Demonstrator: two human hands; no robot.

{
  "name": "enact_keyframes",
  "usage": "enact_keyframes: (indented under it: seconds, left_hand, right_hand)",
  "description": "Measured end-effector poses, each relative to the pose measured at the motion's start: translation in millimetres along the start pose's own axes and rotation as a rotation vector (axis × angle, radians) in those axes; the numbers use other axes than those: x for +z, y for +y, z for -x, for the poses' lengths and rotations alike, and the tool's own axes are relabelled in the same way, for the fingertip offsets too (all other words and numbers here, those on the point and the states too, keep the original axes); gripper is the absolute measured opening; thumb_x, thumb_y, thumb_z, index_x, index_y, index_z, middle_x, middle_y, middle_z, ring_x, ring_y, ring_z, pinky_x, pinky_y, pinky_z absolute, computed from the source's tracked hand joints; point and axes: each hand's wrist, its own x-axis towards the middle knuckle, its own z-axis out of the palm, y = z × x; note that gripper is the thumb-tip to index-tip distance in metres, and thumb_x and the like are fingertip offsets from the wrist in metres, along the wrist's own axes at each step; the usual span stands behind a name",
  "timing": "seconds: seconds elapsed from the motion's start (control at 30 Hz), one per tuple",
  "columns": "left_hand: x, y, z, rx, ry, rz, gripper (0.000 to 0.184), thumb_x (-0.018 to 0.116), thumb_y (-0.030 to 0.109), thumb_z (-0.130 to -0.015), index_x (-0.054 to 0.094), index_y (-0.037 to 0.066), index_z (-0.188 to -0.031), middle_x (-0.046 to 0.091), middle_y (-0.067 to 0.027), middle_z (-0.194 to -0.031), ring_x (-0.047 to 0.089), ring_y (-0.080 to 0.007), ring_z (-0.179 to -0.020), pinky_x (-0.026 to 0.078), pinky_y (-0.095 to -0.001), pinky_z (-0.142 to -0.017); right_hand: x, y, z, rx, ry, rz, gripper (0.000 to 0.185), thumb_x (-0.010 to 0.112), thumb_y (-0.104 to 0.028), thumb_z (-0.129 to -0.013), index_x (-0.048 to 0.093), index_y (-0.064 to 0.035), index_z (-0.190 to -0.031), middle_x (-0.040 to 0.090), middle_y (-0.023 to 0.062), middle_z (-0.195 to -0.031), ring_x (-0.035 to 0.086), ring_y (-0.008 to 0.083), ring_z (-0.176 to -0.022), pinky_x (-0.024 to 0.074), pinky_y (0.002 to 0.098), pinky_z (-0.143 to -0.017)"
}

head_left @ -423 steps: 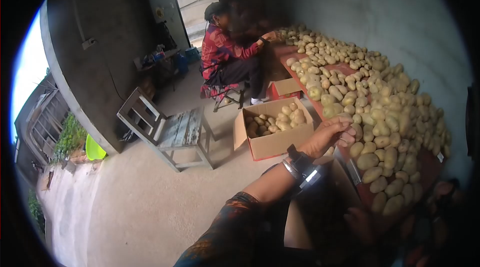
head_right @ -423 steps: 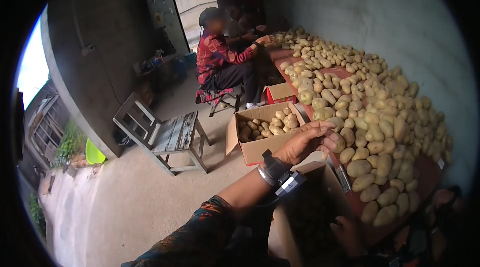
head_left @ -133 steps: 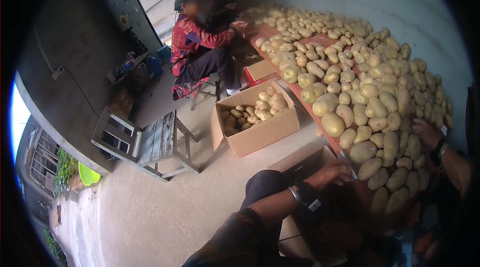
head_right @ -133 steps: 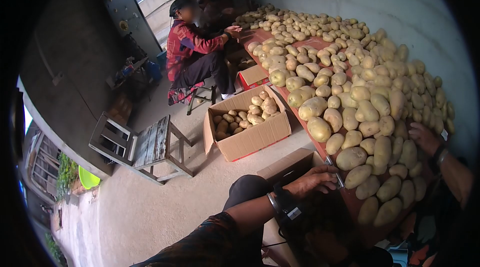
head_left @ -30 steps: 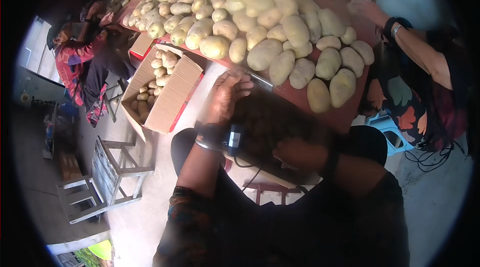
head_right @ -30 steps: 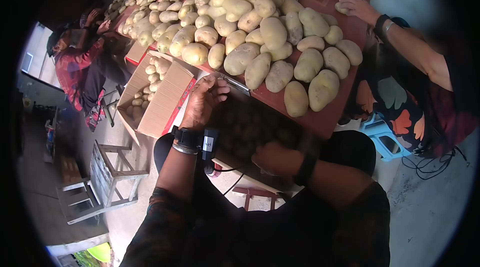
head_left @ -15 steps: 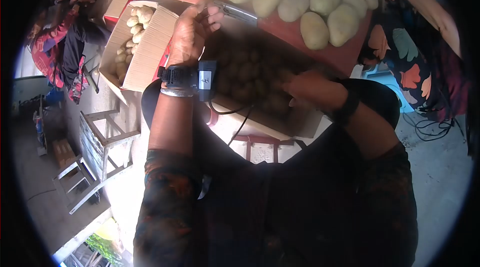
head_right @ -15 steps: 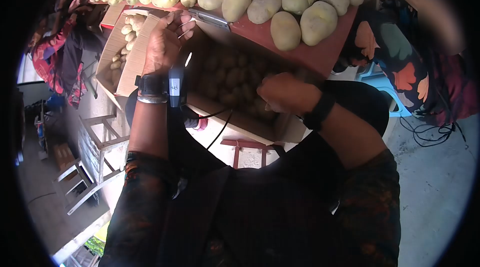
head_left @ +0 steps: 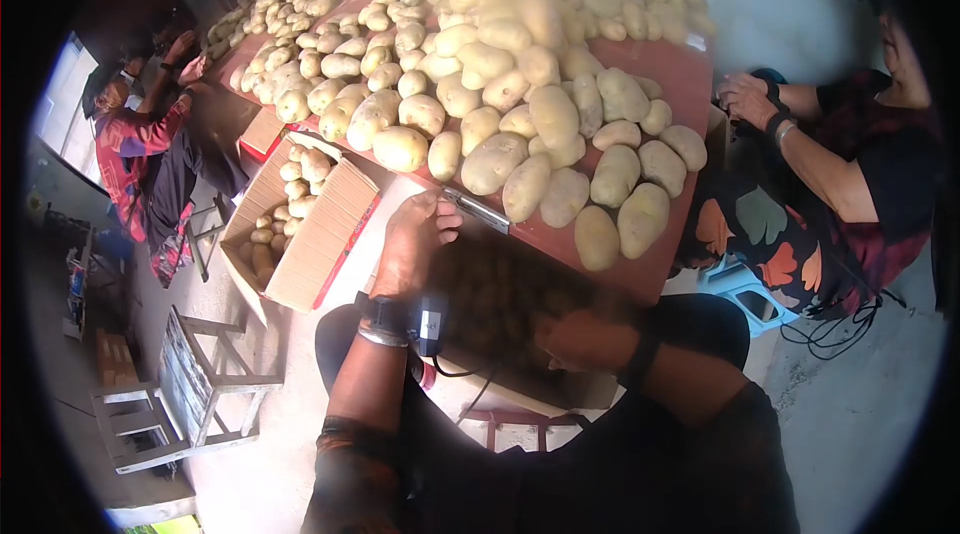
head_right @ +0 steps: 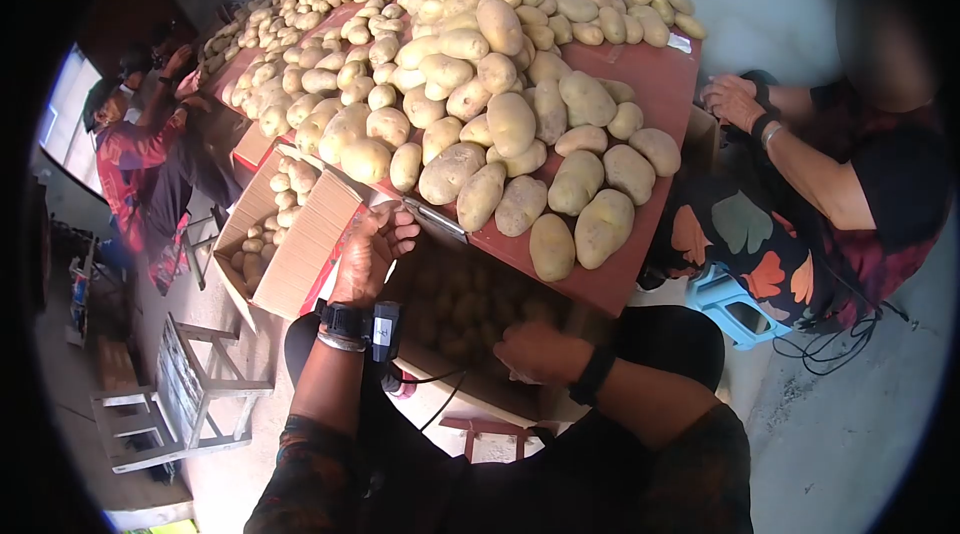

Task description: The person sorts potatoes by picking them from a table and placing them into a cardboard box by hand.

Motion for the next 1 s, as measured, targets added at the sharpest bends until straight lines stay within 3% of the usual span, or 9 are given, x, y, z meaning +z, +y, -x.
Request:
enact_keyframes:
  seconds: [0.33, 0.4, 0.53, 0.6, 0.77, 0.83, 1.0]
  left_hand:
    - [-12, -7, -9, -0.018, -0.023, 0.088, 0.035, 0.054, 0.028, -0.086, 0.051, 0.003, -0.112, 0.06, -0.0095, -0.097, 0.059, -0.0217, -0.09, 0.046, -0.033, -0.079]
    - [-9, -2, -8, -0.027, 0.033, 0.043, 0.035, 0.053, 0.027, -0.087, 0.051, 0.002, -0.112, 0.059, -0.0102, -0.099, 0.058, -0.0223, -0.092, 0.046, -0.0336, -0.081]
    - [-7, 3, -5, -0.008, -0.005, 0.04, 0.035, 0.052, 0.027, -0.087, 0.05, 0.002, -0.111, 0.059, -0.0106, -0.101, 0.058, -0.0224, -0.093, 0.045, -0.0341, -0.082]
    - [-9, 3, -7, -0.009, -0.021, 0.028, 0.034, 0.052, 0.026, -0.088, 0.05, 0.002, -0.111, 0.059, -0.0104, -0.101, 0.058, -0.0221, -0.094, 0.046, -0.0335, -0.082]
    - [-7, 2, -1, -0.008, -0.019, 0.06, 0.036, 0.056, 0.027, -0.085, 0.051, 0.002, -0.11, 0.059, -0.0105, -0.1, 0.057, -0.0214, -0.092, 0.045, -0.0325, -0.08]
    - [-6, 3, 3, 0.007, -0.019, 0.046, 0.041, 0.06, 0.032, -0.081, 0.051, 0.004, -0.109, 0.059, -0.0106, -0.097, 0.058, -0.0219, -0.09, 0.045, -0.0326, -0.078]
    - [-2, 3, 5, -0.002, 0.001, 0.032, 0.038, 0.058, 0.032, -0.084, 0.051, 0.004, -0.108, 0.06, -0.0091, -0.095, 0.059, -0.0202, -0.086, 0.046, -0.0325, -0.077]
  right_hand:
    - [6, 8, 2, -0.017, -0.025, 0.035, 0.028, 0.07, -0.02, -0.069, 0.061, -0.0028, -0.09, 0.061, 0.0165, -0.084, 0.061, 0.0333, -0.082, 0.0501, 0.0405, -0.07]
    - [-10, 1, 0, 0.112, -0.174, 0.034, 0.025, 0.07, -0.019, -0.069, 0.062, -0.0038, -0.087, 0.063, 0.0167, -0.082, 0.062, 0.0333, -0.081, 0.0505, 0.0404, -0.069]
    - [-10, 12, 5, 0.102, -0.105, 0.03, 0.021, 0.071, -0.019, -0.068, 0.063, -0.0037, -0.081, 0.063, 0.0176, -0.08, 0.063, 0.0334, -0.079, 0.051, 0.0404, -0.067]
    - [-10, 13, 6, 0.164, -0.178, 0.041, 0.03, 0.069, -0.023, -0.069, 0.057, -0.0026, -0.088, 0.058, 0.0147, -0.089, 0.06, 0.0332, -0.08, 0.0486, 0.0422, -0.066]
    - [-19, 7, 8, 0.115, -0.229, 0.057, 0.034, 0.068, -0.026, -0.071, 0.056, -0.001, -0.091, 0.058, 0.0159, -0.091, 0.061, 0.0326, -0.079, 0.049, 0.0426, -0.066]
    - [-13, 2, 10, 0.07, -0.021, 0.045, 0.029, 0.074, -0.021, -0.065, 0.06, -0.0009, -0.082, 0.062, 0.0157, -0.083, 0.063, 0.0326, -0.077, 0.0512, 0.04, -0.065]
    - [-9, -2, 4, 0.072, -0.072, 0.021, 0.029, 0.073, -0.022, -0.067, 0.059, -0.0038, -0.084, 0.059, 0.0149, -0.092, 0.062, 0.0327, -0.079, 0.0503, 0.0423, -0.067]
